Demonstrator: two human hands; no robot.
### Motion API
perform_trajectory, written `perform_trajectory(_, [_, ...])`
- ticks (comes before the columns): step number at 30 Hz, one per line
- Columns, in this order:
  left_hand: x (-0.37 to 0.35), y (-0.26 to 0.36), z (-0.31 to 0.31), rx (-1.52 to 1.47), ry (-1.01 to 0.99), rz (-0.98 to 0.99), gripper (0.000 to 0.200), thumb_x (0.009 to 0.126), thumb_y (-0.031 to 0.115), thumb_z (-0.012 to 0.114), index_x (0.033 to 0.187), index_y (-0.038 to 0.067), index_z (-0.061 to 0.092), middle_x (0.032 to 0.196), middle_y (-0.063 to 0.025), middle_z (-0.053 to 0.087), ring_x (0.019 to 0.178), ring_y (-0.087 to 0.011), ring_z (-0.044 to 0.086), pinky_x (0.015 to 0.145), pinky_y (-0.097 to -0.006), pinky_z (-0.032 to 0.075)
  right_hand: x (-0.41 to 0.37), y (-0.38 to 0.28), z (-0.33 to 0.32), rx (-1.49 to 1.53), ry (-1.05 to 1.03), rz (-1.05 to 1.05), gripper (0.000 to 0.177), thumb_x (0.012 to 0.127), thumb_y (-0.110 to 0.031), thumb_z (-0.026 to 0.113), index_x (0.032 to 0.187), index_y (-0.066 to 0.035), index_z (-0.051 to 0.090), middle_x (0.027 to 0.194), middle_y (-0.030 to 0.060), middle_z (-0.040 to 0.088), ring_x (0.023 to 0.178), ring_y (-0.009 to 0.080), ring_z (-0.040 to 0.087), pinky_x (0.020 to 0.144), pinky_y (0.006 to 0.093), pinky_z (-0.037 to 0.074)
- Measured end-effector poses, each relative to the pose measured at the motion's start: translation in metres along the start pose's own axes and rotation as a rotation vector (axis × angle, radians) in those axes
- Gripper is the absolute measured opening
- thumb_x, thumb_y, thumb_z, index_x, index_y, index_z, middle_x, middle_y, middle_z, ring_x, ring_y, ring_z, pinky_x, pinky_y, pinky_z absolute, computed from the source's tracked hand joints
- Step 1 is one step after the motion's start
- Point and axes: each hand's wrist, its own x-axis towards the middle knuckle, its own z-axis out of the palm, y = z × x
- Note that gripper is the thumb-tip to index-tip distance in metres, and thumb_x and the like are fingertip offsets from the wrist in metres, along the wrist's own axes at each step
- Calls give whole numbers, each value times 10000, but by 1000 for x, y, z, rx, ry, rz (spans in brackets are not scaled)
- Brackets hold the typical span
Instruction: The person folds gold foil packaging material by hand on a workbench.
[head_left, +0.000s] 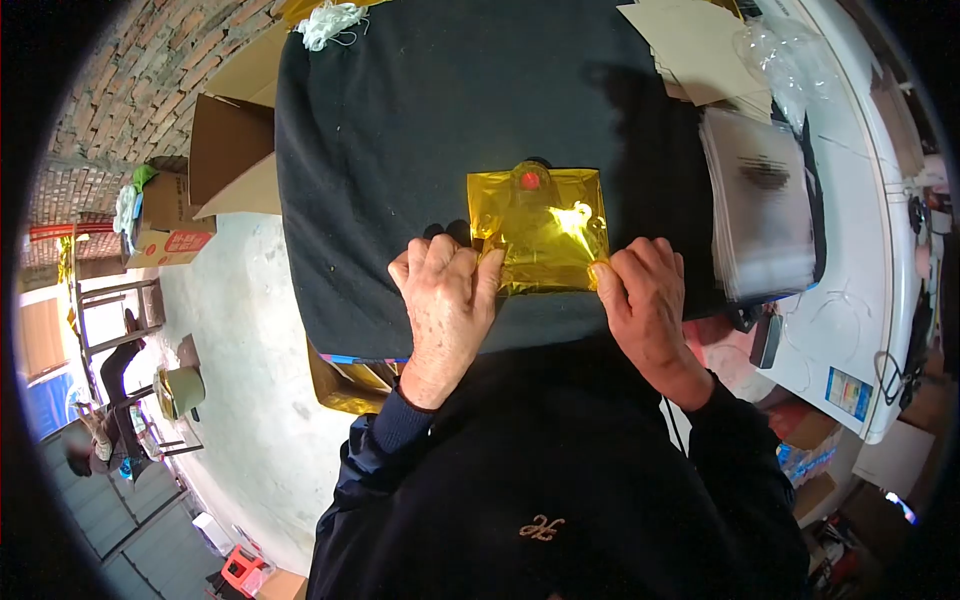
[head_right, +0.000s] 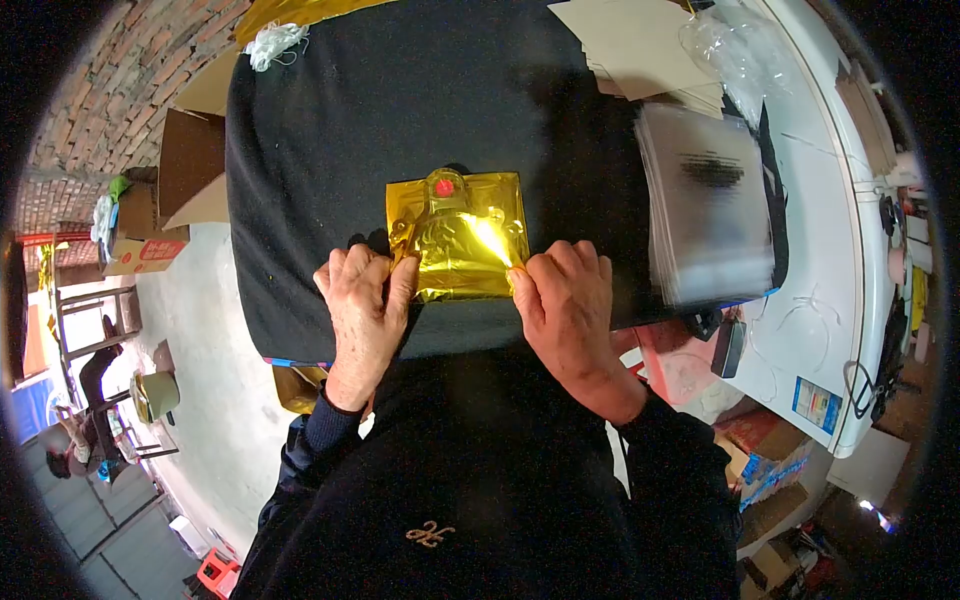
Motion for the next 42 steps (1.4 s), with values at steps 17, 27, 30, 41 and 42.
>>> perform_trajectory(17, [2,2,0,100,27,-66,272,848,268,849,809,81,656,827,-57,567,851,-279,537,844,-435,378,0,1,5,-89,11,-41,220,859,-152,772,797,-99,568,845,52,498,815,248,504,730,430,370])
perform_trajectory(27, [1,23,-18,-72,-187,301,602,982,389,667,1462,44,557,1539,-240,490,1472,-438,421,1226,-538,309,1,-2,2,-86,-13,-19,202,873,-178,750,797,-92,584,841,61,507,818,262,513,734,435,372])
perform_trajectory(30, [1,26,-2,14,-334,344,794,934,541,661,1579,121,466,1655,-233,361,1556,-429,305,1273,-546,248,2,-2,1,-77,-16,-23,207,878,-196,742,793,-93,583,837,64,510,819,266,516,735,436,372])
perform_trajectory(41, [-3,18,16,112,-383,317,828,985,742,446,1623,214,429,1695,-280,256,1566,-509,223,1263,-621,198,0,4,-3,-18,-32,-9,193,937,-227,707,853,-93,597,857,67,537,836,275,535,754,446,390])
perform_trajectory(42, [-3,18,17,113,-382,323,829,984,741,447,1623,213,429,1696,-280,255,1566,-510,223,1263,-623,199,-2,5,-5,22,-15,-3,182,941,-226,708,880,-92,601,864,67,546,838,277,539,759,445,393])
